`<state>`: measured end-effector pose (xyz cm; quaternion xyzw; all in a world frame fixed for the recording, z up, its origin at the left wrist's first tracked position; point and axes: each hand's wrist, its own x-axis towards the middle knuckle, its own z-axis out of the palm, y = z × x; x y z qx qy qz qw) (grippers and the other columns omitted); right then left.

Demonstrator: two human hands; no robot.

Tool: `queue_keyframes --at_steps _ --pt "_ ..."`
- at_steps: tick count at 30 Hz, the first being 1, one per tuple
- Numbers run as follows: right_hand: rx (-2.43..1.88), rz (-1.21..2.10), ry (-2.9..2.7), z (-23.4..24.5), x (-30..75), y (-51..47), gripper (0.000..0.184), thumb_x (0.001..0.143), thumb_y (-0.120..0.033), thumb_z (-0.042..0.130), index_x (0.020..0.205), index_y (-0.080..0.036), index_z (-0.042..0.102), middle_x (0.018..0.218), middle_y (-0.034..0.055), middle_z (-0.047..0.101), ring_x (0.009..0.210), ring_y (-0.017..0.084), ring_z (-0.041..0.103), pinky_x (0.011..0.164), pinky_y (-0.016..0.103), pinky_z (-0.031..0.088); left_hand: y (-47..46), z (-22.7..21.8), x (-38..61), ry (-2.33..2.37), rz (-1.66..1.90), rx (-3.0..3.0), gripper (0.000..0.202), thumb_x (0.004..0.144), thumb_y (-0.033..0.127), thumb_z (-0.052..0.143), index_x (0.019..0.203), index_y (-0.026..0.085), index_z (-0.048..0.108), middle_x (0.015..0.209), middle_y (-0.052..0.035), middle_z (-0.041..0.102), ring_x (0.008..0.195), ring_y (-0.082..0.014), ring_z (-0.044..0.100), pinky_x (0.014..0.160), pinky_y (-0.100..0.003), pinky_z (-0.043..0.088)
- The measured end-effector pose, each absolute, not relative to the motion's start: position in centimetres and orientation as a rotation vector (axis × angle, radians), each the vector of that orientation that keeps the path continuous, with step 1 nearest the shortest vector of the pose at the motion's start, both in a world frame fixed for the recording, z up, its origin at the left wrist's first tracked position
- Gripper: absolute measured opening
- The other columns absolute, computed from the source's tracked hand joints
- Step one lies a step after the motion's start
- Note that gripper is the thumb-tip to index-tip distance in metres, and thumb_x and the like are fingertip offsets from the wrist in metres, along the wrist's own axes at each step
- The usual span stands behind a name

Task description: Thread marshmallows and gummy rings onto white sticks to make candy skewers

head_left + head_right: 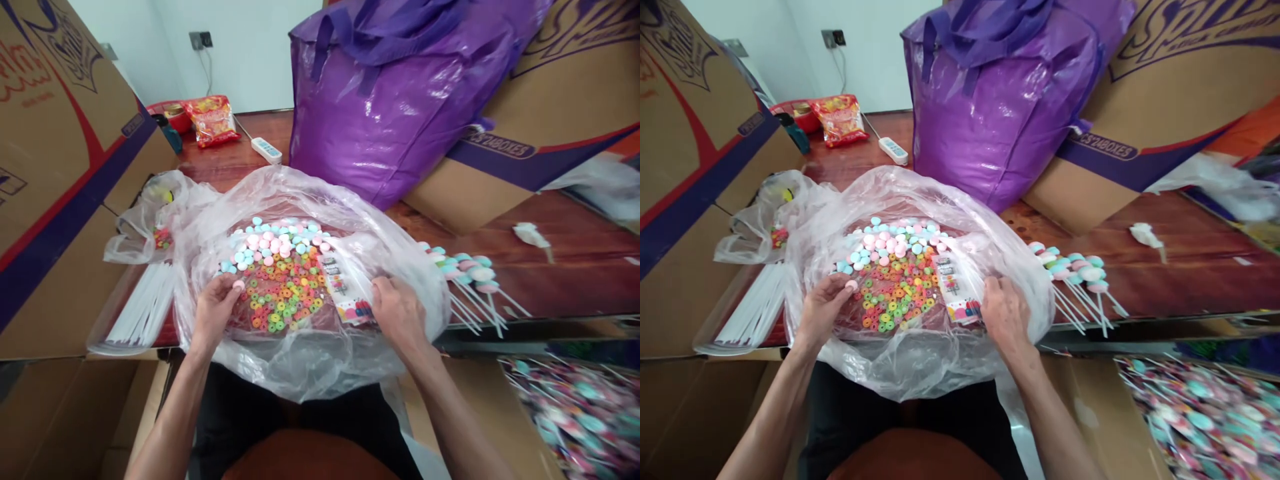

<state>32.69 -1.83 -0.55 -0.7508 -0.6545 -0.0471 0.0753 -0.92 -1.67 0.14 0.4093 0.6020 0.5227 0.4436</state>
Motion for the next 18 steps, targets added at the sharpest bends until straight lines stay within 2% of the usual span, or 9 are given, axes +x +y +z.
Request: queue_keyframes --at_steps 4,7,9,12,14,18 --pt "-2.272 -0.083 -2.02 0.5 32.4 -1.9 0.018 0.094 -0.013 0.046 0.095 -0.014 0.064 0.091 0.0131 0.065 0.079 0.024 0.059 0.064 0.031 0.034 -0.6 0.0 -1.3 1.582 1.234 1.183 0.034 0.077 0.04 0.072 0.102 0.017 0.07 0.093 -0.0046 0.074 0.086 -0.0183 0.068 0.081 -0.029 0.052" --pt "-2.242 -0.066 -1.95 1.2 32.4 -2.4 0.013 0.091 -0.014 0.049 0.096 -0.014 0.061 0.094 0.0143 0.064 0.078 0.024 0.059 0.061 0.031 0.034 0.9 0.5 -1.4 1.725 1.165 1.368 0.028 0.082 0.034 0.065 0.104 0.017 0.07 0.093 -0.0049 0.074 0.086 -0.0194 0.068 0.081 -0.031 0.052" --pt "-2.169 -0.067 -1.864 1.7 32.2 -3.1 0.014 0.09 -0.015 0.047 0.097 -0.016 0.059 0.094 0.0144 0.063 0.075 0.024 0.059 0.059 0.032 0.035 1.8 1.0 -1.3 1.804 1.122 1.477 0.026 0.083 0.029 0.062 0.104 0.017 0.07 0.094 -0.0058 0.074 0.085 -0.02 0.068 0.081 -0.032 0.051" --pt "-1.947 -0.031 -1.784 2.4 31.4 -4.4 0.018 0.091 -0.019 0.043 0.099 -0.017 0.059 0.094 0.0139 0.064 0.078 0.025 0.062 0.062 0.033 0.041 2.8 1.5 -0.9 1.853 1.135 1.669 0.023 0.084 0.024 0.057 0.101 0.017 0.071 0.105 -0.0084 0.072 0.094 -0.0217 0.067 0.084 -0.032 0.051" --pt "-1.792 0.062 -1.761 2.8 30.3 -5.2 0.021 0.093 -0.023 0.042 0.103 -0.018 0.06 0.092 0.012 0.067 0.08 0.025 0.064 0.067 0.033 0.045 3.3 1.7 -0.8 1.862 1.136 1.77 0.023 0.084 0.022 0.055 0.1 0.018 0.072 0.108 -0.0087 0.071 0.099 -0.0224 0.066 0.086 -0.033 0.05" --pt "-1.585 0.4 -1.736 3.1 27.2 -6.3 0.024 0.098 -0.03 0.045 0.105 -0.02 0.065 0.081 0.004 0.071 0.067 0.019 0.065 0.066 0.028 0.048 4.3 1.4 -1.3 1.88 1.011 1.783 0.022 0.085 0.02 0.055 0.1 0.017 0.071 0.098 -0.0074 0.073 0.09 -0.022 0.067 0.087 -0.035 0.05"
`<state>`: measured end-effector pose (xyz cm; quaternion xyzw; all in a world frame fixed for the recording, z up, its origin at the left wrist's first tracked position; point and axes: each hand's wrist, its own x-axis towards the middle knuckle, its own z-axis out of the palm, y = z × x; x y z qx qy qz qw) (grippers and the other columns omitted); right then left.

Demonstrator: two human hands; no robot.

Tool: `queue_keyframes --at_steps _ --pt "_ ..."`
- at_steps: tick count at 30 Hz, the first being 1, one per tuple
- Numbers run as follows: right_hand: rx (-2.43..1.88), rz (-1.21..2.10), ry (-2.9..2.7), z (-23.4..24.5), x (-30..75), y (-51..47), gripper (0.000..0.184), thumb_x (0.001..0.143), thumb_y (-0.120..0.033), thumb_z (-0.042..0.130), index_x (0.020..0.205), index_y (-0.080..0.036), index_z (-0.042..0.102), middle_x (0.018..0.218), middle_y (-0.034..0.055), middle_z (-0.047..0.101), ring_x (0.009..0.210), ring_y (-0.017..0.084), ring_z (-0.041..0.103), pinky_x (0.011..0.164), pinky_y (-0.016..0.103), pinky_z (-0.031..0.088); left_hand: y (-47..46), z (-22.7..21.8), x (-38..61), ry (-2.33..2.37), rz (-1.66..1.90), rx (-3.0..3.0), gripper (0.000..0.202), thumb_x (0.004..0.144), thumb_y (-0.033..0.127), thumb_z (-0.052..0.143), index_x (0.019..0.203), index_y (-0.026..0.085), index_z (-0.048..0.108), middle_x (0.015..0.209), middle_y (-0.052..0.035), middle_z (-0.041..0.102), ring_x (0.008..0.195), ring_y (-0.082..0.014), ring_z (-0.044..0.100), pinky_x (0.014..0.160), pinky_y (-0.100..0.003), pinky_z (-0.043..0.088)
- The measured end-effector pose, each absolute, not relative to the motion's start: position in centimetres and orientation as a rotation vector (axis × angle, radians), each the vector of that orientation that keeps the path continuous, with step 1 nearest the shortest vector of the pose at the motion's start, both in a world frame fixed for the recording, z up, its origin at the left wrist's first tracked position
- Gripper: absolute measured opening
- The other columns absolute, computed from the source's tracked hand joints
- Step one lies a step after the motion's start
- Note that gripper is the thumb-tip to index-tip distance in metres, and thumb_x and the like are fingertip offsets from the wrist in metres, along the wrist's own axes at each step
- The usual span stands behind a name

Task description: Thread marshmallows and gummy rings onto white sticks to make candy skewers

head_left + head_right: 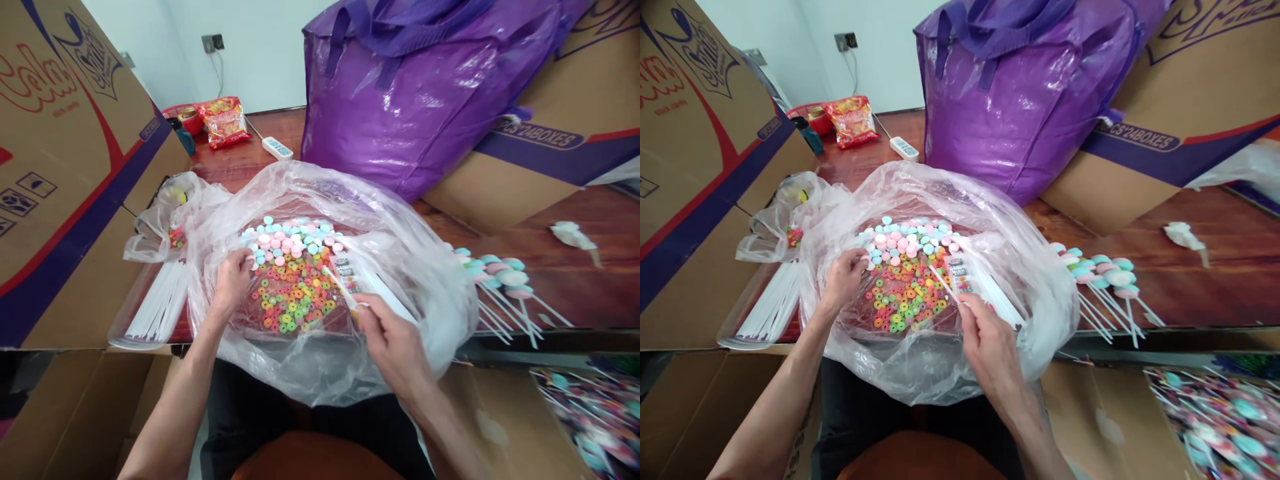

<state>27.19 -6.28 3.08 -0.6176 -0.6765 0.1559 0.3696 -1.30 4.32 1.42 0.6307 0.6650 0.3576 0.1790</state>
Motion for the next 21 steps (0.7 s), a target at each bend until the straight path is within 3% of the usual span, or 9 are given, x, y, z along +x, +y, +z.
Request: queue_keyframes --at_steps 5,13,17,21 --pt "-1.4 0.655 -1.763 2.4 23.5 -6.7 0.025 0.099 -0.027 0.045 0.099 -0.018 0.069 0.073 0.0016 0.07 0.059 0.015 0.063 0.059 0.024 0.047 5.1 0.9 -2.1 1.877 0.865 1.881 0.03 0.082 0.019 0.058 0.11 0.018 0.069 0.095 -0.0069 0.067 0.087 -0.0215 0.064 0.087 -0.036 0.051" --pt "-1.296 0.717 -1.819 1.7 21.2 -6.7 0.027 0.099 -0.024 0.044 0.09 -0.019 0.068 0.067 -0.0002 0.065 0.056 0.013 0.059 0.057 0.022 0.043 3.2 0.5 -1.4 1.785 0.915 2.068 0.031 0.087 0.016 0.052 0.115 0.02 0.064 0.111 -0.0101 0.065 0.098 -0.0231 0.064 0.093 -0.039 0.051" --pt "-1.305 0.714 -1.827 1.3 21.2 -6.5 0.025 0.099 -0.023 0.044 0.09 -0.019 0.067 0.069 0.0002 0.066 0.056 0.013 0.059 0.057 0.022 0.043 2.0 0.3 -1.2 1.739 1.007 1.893 0.025 0.09 0.027 0.056 0.114 0.022 0.062 0.109 -0.007 0.068 0.087 -0.0195 0.065 0.086 -0.036 0.053" --pt "-1.305 0.702 -1.844 0.9 21.1 -6.4 0.026 0.099 -0.023 0.043 0.088 -0.019 0.067 0.069 0.0005 0.066 0.058 0.013 0.06 0.06 0.022 0.044 1.2 -0.1 -1.6 1.608 1.058 1.666 0.018 0.088 0.029 0.056 0.102 0.021 0.065 0.094 -0.0033 0.07 0.079 -0.0168 0.066 0.077 -0.03 0.055"
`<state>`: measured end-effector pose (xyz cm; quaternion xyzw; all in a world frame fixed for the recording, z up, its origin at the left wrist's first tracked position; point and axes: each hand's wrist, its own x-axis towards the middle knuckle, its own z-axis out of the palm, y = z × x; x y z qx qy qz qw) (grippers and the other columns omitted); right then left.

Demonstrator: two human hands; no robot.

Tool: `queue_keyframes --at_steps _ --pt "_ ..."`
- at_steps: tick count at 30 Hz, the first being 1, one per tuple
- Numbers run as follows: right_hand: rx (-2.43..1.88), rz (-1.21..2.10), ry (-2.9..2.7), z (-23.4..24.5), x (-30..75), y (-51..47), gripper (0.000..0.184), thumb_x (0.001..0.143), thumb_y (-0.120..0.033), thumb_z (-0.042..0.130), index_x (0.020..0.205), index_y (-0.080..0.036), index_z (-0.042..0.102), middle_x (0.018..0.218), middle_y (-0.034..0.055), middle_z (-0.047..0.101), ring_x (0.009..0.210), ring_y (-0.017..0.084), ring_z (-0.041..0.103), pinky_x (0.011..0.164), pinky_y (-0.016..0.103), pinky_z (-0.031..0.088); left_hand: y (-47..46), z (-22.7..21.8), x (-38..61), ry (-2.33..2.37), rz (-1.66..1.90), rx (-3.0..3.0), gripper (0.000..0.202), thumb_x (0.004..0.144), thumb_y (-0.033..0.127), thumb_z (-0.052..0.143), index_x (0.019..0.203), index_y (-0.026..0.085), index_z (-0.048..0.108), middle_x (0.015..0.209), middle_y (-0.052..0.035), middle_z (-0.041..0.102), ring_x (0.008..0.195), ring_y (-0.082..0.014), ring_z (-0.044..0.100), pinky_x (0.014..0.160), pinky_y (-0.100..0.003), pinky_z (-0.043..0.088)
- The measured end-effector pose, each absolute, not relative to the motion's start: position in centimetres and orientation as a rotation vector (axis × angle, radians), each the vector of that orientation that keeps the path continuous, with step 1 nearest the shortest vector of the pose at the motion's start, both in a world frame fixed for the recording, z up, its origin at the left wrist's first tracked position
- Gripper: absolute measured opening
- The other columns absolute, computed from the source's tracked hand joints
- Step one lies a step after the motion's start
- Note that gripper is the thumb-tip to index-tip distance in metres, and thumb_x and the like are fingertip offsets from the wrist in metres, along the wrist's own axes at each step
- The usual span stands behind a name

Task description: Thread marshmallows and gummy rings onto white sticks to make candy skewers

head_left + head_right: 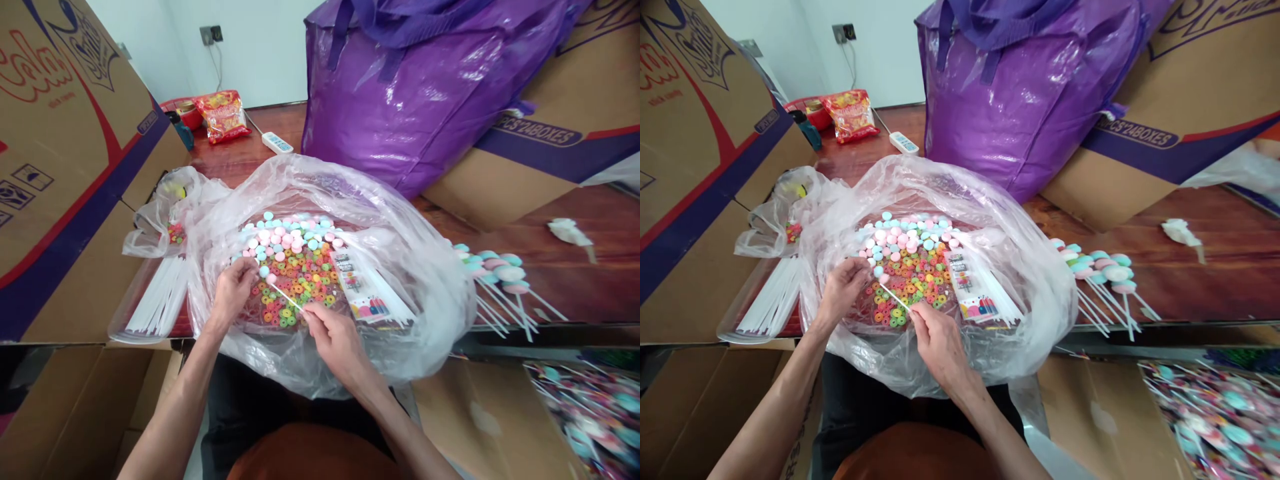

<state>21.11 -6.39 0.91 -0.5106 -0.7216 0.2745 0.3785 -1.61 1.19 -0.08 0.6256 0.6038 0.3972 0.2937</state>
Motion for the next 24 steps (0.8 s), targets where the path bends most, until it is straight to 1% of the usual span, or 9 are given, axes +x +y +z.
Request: queue_keyframes --at_steps 2,5,7,10,13,17,19,22,24 --pt "-1.32 0.693 -1.849 0.8 21.1 -6.4 0.027 0.099 -0.023 0.043 0.088 -0.019 0.066 0.068 0.0006 0.066 0.059 0.013 0.061 0.061 0.023 0.044 0.7 -0.1 -1.7 1.599 1.033 1.655 0.018 0.088 0.027 0.056 0.102 0.021 0.066 0.092 -0.0035 0.072 0.082 -0.0176 0.067 0.079 -0.03 0.054" --pt "-1.384 0.685 -1.834 0.6 21.1 -6.4 0.027 0.099 -0.025 0.042 0.088 -0.02 0.066 0.068 0.0007 0.066 0.059 0.014 0.061 0.062 0.024 0.044 0.0 0.3 -1.4 1.662 1.027 1.756 0.021 0.088 0.024 0.055 0.103 0.021 0.07 0.101 -0.0058 0.073 0.093 -0.0198 0.067 0.087 -0.033 0.053" --pt "-1.441 0.683 -1.801 0.6 21.2 -6.5 0.027 0.1 -0.025 0.041 0.09 -0.02 0.066 0.069 0.0014 0.067 0.059 0.015 0.061 0.062 0.024 0.044 -0.2 0.7 -0.9 1.677 1.032 1.831 0.023 0.09 0.023 0.053 0.103 0.021 0.072 0.103 -0.007 0.072 0.096 -0.0204 0.067 0.089 -0.034 0.051" --pt "-1.494 0.651 -1.749 0.7 21.2 -6.3 0.025 0.099 -0.026 0.043 0.09 -0.02 0.066 0.074 0.0029 0.069 0.064 0.017 0.063 0.064 0.026 0.045 0.1 0.9 0.0 1.709 0.979 1.901 0.022 0.091 0.024 0.054 0.101 0.022 0.073 0.099 -0.0068 0.071 0.091 -0.0202 0.067 0.087 -0.033 0.051" --pt "-1.494 0.57 -1.781 1.1 20.7 -5.6 0.021 0.097 -0.024 0.047 0.093 -0.021 0.068 0.084 0.005 0.07 0.077 0.02 0.065 0.07 0.028 0.047 0.7 0.8 1.0 1.75 0.886 1.937 0.019 0.089 0.023 0.058 0.1 0.022 0.073 0.094 -0.0057 0.07 0.085 -0.0198 0.065 0.084 -0.032 0.051" --pt "-1.503 0.536 -1.923 1.3 19.4 -3.6 0.029 0.091 -0.012 0.05 0.105 -0.025 0.071 0.097 0.0061 0.067 0.085 0.02 0.063 0.073 0.029 0.047 1.0 0.4 1.9 1.741 0.798 2.017 0.011 0.085 0.02 0.062 0.091 0.02 0.071 0.094 -0.0065 0.066 0.082 -0.0194 0.063 0.077 -0.031 0.05" --pt "-1.525 0.555 -1.965 1.1 18.9 -2.7 0.028 0.09 -0.011 0.052 0.102 -0.025 0.072 0.096 0.0065 0.066 0.084 0.02 0.061 0.071 0.028 0.046 0.8 0.4 2.0 1.725 0.812 2.034 0.008 0.083 0.018 0.063 0.09 0.019 0.068 0.091 -0.0058 0.066 0.079 -0.0187 0.062 0.076 -0.03 0.049" --pt "-1.524 0.615 -1.909 1.0 18.5 -1.9 0.018 0.091 -0.016 0.055 0.091 -0.02 0.072 0.092 0.0077 0.065 0.084 0.021 0.06 0.074 0.03 0.046 0.1 0.4 1.9 1.712 0.866 1.942 0.008 0.084 0.019 0.062 0.091 0.02 0.063 0.082 -0.0022 0.066 0.073 -0.0171 0.061 0.072 -0.029 0.048" --pt "-1.447 0.742 -1.789 1.4 18.5 -1.9 0.014 0.09 -0.02 0.058 0.085 -0.018 0.071 0.088 0.0063 0.067 0.083 0.02 0.061 0.076 0.03 0.046 -0.3 0.3 1.8 1.697 0.942 1.795 0.013 0.086 0.024 0.062 0.099 0.021 0.062 0.082 -0.0012 0.068 0.073 -0.0166 0.063 0.071 -0.028 0.049"
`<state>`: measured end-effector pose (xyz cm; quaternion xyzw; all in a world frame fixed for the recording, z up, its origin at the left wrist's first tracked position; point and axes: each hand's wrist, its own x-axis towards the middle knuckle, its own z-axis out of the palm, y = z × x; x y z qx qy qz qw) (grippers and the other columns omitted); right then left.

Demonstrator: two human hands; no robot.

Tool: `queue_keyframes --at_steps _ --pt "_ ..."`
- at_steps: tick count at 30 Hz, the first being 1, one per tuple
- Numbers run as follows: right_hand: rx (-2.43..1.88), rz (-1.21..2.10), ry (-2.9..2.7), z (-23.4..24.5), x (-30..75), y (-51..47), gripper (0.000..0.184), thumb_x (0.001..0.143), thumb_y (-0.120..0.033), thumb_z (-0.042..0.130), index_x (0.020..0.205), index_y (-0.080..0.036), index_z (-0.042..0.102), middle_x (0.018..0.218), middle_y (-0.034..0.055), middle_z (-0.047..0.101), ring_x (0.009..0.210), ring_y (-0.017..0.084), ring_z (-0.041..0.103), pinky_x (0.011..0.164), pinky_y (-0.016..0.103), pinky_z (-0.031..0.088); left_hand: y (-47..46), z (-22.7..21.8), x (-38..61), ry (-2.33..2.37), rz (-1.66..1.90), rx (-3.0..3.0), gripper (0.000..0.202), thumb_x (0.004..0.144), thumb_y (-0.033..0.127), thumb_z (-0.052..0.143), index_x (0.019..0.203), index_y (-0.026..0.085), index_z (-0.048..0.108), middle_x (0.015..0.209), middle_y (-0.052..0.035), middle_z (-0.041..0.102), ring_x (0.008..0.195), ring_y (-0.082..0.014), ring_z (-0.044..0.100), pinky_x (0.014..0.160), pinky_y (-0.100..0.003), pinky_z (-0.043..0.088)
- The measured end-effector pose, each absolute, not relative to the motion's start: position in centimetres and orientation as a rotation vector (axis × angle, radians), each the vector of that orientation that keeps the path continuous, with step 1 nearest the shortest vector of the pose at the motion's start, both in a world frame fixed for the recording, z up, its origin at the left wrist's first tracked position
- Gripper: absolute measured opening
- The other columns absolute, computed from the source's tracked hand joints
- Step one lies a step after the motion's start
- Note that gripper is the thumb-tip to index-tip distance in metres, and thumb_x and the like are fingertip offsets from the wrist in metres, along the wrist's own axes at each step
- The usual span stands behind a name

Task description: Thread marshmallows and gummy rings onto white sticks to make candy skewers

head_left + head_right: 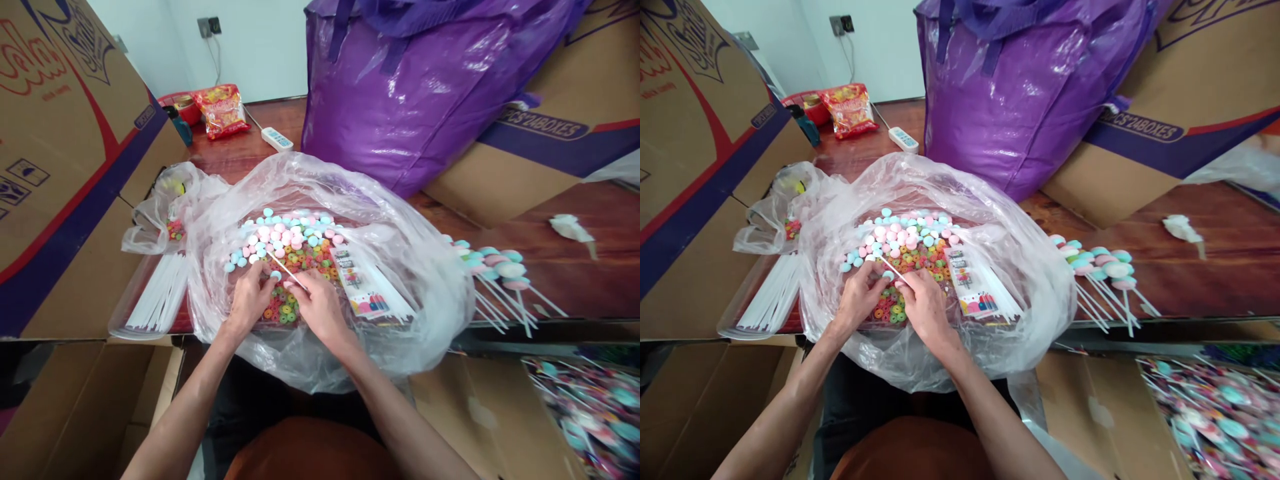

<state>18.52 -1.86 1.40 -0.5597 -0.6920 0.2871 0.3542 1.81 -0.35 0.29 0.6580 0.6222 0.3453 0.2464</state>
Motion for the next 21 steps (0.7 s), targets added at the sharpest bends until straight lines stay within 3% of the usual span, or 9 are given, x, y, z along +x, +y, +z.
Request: queue_keyframes --at_steps 3,6,10,15,21 --pt "-1.286 1.066 -1.592 2.3 18.5 -2.1 0.014 0.088 -0.03 0.063 0.083 -0.019 0.071 0.078 0.0011 0.068 0.072 0.016 0.059 0.069 0.026 0.045 -0.9 0.2 1.8 1.571 1.048 1.605 0.026 0.086 0.028 0.061 0.112 0.021 0.063 0.095 -0.0039 0.072 0.08 -0.0174 0.068 0.075 -0.029 0.052" --pt "-1.249 1.24 -1.424 2.9 18.2 -2.4 0.021 0.085 -0.039 0.065 0.082 -0.019 0.071 0.072 -0.0009 0.066 0.061 0.013 0.054 0.058 0.024 0.042 -1.2 0.3 2.2 1.373 1.077 1.513 0.022 0.084 0.027 0.062 0.104 0.02 0.07 0.102 -0.007 0.074 0.092 -0.0202 0.068 0.085 -0.032 0.054" --pt "-1.299 1.186 -1.349 2.5 17.8 -2.4 0.02 0.081 -0.038 0.067 0.08 -0.019 0.07 0.072 -0.0004 0.067 0.062 0.013 0.054 0.058 0.024 0.042 -1.8 0.6 2.5 1.273 1.108 1.354 0.023 0.086 0.034 0.063 0.1 0.02 0.074 0.103 -0.0062 0.074 0.098 -0.0216 0.068 0.091 -0.035 0.053" --pt "-1.322 1.148 -1.367 2.0 17.8 -2.4 0.017 0.081 -0.036 0.062 0.08 -0.02 0.067 0.075 0.0013 0.069 0.063 0.015 0.058 0.059 0.026 0.044 -2.7 0.5 2.5 1.257 1.139 1.209 0.031 0.09 0.046 0.06 0.106 0.022 0.073 0.11 -0.0061 0.072 0.099 -0.0209 0.067 0.088 -0.034 0.055" --pt "-1.349 1.098 -1.439 1.6 17.8 -2.4 0.016 0.082 -0.033 0.057 0.079 -0.019 0.065 0.071 0.0009 0.067 0.06 0.015 0.055 0.056 0.026 0.042 -3.1 0.7 2.7 1.165 1.144 1.084 0.034 0.08 0.042 0.073 0.109 0.022 0.073 0.109 -0.0064 0.073 0.103 -0.0232 0.068 0.097 -0.041 0.054"
